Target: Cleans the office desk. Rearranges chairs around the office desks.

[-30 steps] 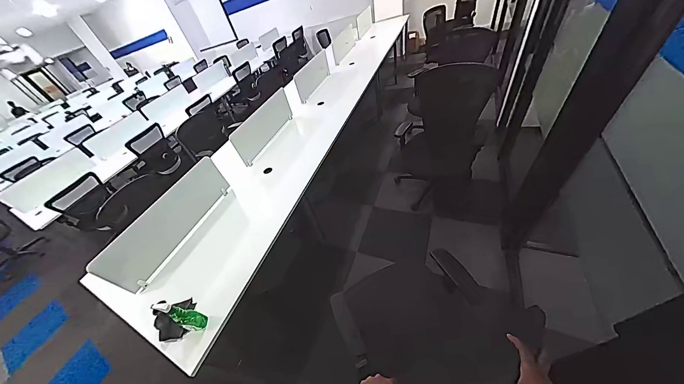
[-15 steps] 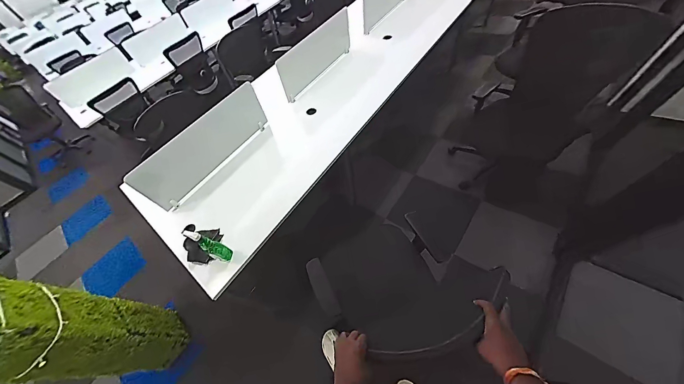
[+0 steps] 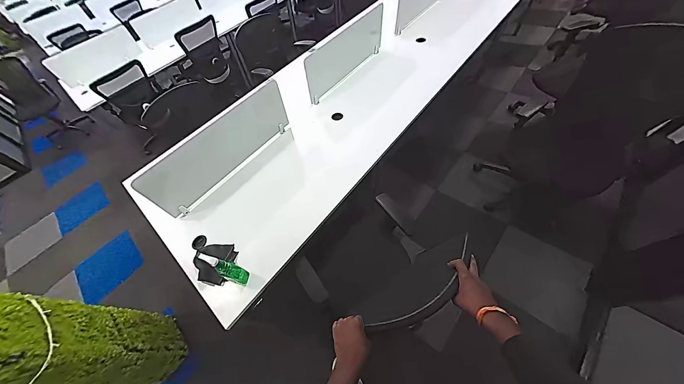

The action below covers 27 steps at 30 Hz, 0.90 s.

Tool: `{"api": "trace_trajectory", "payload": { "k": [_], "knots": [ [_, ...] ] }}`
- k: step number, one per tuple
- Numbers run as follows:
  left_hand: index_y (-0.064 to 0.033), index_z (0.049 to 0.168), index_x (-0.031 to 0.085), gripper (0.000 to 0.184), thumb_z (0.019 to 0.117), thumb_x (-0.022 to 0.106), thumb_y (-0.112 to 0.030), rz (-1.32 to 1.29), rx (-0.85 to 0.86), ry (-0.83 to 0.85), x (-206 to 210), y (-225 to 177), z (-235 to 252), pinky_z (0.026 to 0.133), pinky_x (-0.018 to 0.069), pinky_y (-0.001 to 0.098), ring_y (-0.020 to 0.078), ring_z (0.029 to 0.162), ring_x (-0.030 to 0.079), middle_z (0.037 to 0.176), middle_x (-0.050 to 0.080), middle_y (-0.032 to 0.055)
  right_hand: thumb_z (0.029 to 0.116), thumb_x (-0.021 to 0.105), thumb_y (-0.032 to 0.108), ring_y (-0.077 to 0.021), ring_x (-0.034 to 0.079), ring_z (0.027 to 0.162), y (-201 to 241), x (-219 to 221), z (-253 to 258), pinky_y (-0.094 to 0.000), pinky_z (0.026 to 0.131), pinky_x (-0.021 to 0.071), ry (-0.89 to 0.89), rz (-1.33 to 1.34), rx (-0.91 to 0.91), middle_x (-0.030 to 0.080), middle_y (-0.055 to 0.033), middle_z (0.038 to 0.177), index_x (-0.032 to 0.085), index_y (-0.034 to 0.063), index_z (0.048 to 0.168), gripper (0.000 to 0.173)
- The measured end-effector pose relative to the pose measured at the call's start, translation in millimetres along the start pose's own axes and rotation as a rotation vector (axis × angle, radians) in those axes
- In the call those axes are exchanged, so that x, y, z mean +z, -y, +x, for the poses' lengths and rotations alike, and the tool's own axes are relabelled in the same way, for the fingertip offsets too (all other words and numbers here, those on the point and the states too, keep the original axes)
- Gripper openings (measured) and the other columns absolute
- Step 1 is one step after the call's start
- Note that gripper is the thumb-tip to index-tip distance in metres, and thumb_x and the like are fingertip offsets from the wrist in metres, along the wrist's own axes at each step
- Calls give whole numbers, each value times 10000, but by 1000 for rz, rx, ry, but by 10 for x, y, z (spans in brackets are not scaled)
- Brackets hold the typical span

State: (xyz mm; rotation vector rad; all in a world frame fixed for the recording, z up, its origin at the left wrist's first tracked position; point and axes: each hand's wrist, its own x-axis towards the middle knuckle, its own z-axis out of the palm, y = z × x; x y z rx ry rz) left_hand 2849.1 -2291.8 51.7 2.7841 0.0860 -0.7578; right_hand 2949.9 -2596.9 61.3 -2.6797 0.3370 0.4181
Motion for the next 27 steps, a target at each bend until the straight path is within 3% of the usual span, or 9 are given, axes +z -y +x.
{"api": "trace_trajectory", "payload": {
  "k": [6,13,15,20,23,27],
  "knots": [
    [-112,1044,739,247,842,675,-239,-14,-114,-21,-258,229,381,940,525,510,297,1059,692,1055,747,91,718,819,2,-481,690,1068,574,-54,489,-572,832,606,96,-43,-30,34,-263,1703,450,204,1505,892],
    [-157,1112,748,301,825,693,-227,-66,-311,-100,-401,269,709,970,515,496,288,1109,672,1118,742,68,690,847,33,-488,692,1044,907,-54,1118,-552,839,613,150,-70,-229,38,-319,1677,421,174,1523,946],
    [-176,1168,742,353,820,710,-232,-107,-387,-138,-387,277,755,973,515,515,300,1162,644,1186,722,62,718,850,62,-496,684,1058,953,-76,1227,-554,854,611,217,-83,-286,21,-323,1676,343,201,1580,1009],
    [-202,1180,741,396,785,756,-206,-182,-601,-259,-514,269,1010,913,540,533,327,1265,562,1323,650,50,724,844,81,-511,676,1063,1142,-208,1628,-565,871,603,341,-197,-454,2,-347,1666,153,263,1650,1170],
    [-181,1198,730,386,817,717,-120,-208,-716,-316,-537,262,1099,877,564,537,344,1301,534,1378,599,79,728,832,71,-516,667,1073,1287,-265,1771,-561,871,600,385,-308,-512,25,-356,1659,112,280,1656,1193],
    [-147,1238,712,365,888,652,-59,-246,-822,-321,-638,249,1201,919,548,569,371,1359,488,1447,544,115,737,835,95,-507,676,1048,1468,-323,1883,-564,864,598,421,-398,-537,45,-365,1650,91,254,1659,1196]
  ]
}}
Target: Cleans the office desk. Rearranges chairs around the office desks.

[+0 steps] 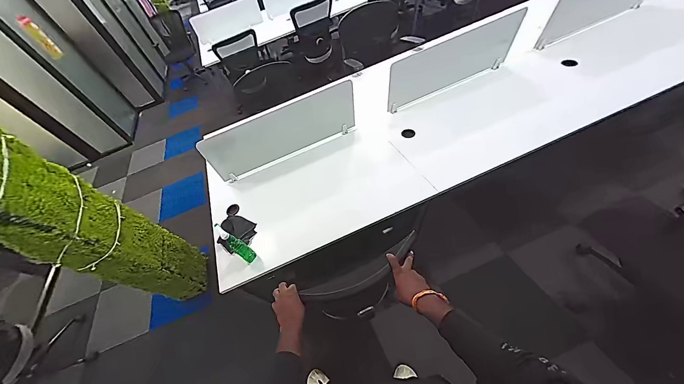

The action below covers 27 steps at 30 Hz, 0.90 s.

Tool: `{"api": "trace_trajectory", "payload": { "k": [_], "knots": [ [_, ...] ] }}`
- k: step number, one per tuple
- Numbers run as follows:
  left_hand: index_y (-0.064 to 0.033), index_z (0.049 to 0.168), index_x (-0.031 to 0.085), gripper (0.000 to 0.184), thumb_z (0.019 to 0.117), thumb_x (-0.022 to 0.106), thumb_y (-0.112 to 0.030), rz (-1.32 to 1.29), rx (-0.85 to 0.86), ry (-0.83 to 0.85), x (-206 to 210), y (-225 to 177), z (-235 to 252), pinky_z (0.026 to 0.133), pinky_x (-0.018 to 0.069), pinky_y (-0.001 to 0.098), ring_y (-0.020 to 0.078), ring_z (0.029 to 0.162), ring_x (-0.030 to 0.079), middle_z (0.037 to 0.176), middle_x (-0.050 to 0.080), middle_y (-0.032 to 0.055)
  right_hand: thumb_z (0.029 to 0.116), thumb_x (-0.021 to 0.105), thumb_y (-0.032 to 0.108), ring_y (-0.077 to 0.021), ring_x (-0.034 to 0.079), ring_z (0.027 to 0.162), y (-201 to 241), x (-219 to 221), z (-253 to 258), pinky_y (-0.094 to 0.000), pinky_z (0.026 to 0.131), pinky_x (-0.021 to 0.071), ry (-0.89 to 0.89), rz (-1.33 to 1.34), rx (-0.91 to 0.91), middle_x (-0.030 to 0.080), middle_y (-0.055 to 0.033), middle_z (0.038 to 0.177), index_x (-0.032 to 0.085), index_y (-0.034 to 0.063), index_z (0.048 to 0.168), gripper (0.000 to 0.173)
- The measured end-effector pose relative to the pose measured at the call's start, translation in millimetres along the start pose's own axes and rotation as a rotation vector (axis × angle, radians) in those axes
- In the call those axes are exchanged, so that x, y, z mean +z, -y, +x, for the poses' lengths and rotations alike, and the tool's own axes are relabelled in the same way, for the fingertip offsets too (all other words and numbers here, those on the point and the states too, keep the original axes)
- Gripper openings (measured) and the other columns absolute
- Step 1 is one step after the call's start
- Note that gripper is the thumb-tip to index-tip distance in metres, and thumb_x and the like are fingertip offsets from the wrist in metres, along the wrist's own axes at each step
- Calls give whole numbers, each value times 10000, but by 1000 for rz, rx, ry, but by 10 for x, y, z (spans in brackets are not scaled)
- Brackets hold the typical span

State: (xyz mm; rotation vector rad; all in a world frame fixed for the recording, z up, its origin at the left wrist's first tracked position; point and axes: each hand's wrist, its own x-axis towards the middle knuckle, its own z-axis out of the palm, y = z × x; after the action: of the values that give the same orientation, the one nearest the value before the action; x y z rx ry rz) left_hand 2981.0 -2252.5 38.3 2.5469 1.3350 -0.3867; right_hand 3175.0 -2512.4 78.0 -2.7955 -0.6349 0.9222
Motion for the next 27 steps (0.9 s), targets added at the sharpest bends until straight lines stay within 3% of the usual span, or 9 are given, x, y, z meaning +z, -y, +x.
{"api": "trace_trajectory", "payload": {
  "k": [9,15,16,18,20,22,24,25,27],
  "knots": [
    [-133,1269,688,371,905,652,-76,31,-76,22,-100,-66,58,898,562,574,411,1318,522,1442,534,163,718,851,102,-516,666,1071,51,-59,140,-569,875,595,22,-14,-20,79,-370,1642,107,233,1658,1205],
    [-168,1265,695,433,838,719,-99,48,-7,-29,5,35,131,863,591,526,393,1281,556,1417,553,149,755,839,145,-507,677,1050,33,19,117,-579,868,595,-8,85,8,39,-348,1661,104,307,1657,1175],
    [-173,1263,694,439,832,725,-99,49,14,-39,21,56,133,861,591,517,390,1265,565,1403,563,148,770,827,149,-505,678,1050,21,40,106,-591,871,591,-7,115,8,67,-345,1661,88,325,1658,1168],
    [-181,1276,684,457,829,731,-96,50,58,-63,15,88,133,868,583,510,389,1235,579,1367,584,149,807,798,175,-478,684,1072,-1,69,79,-606,883,583,6,164,-5,240,-331,1624,27,347,1658,1161],
    [-127,1365,627,567,813,747,-83,-16,109,-152,29,162,135,917,560,533,412,1218,588,1365,587,191,837,779,208,-454,687,1087,14,76,32,-603,898,578,9,202,-18,312,-313,1599,-40,346,1655,1166],
    [-22,1518,428,855,757,812,-97,-222,120,-288,110,298,135,1002,520,569,454,1285,550,1445,514,269,855,764,222,-424,701,1077,16,143,-35,-580,905,584,-46,262,-41,285,-279,1631,-84,316,1656,1170],
    [29,1590,222,1101,724,877,-153,-505,77,-330,317,514,133,1099,455,591,483,1383,463,1521,406,335,889,731,227,-377,702,1108,-72,313,-136,-556,935,586,-141,345,-85,327,-212,1633,-67,262,1665,1113],
    [70,1577,203,1137,707,898,-159,-590,49,-268,447,642,114,1128,417,594,502,1386,446,1510,396,372,905,719,224,-363,700,1122,-158,422,-195,-553,953,581,-175,395,-95,363,-189,1620,-38,232,1668,1076],
    [143,1435,405,936,744,891,-259,-482,-2,27,687,914,6,1083,461,589,478,1287,551,1370,543,370,936,710,247,-353,680,1176,-419,701,-365,-544,1010,552,-157,482,-39,419,-179,1595,24,194,1668,1005]
  ]
}}
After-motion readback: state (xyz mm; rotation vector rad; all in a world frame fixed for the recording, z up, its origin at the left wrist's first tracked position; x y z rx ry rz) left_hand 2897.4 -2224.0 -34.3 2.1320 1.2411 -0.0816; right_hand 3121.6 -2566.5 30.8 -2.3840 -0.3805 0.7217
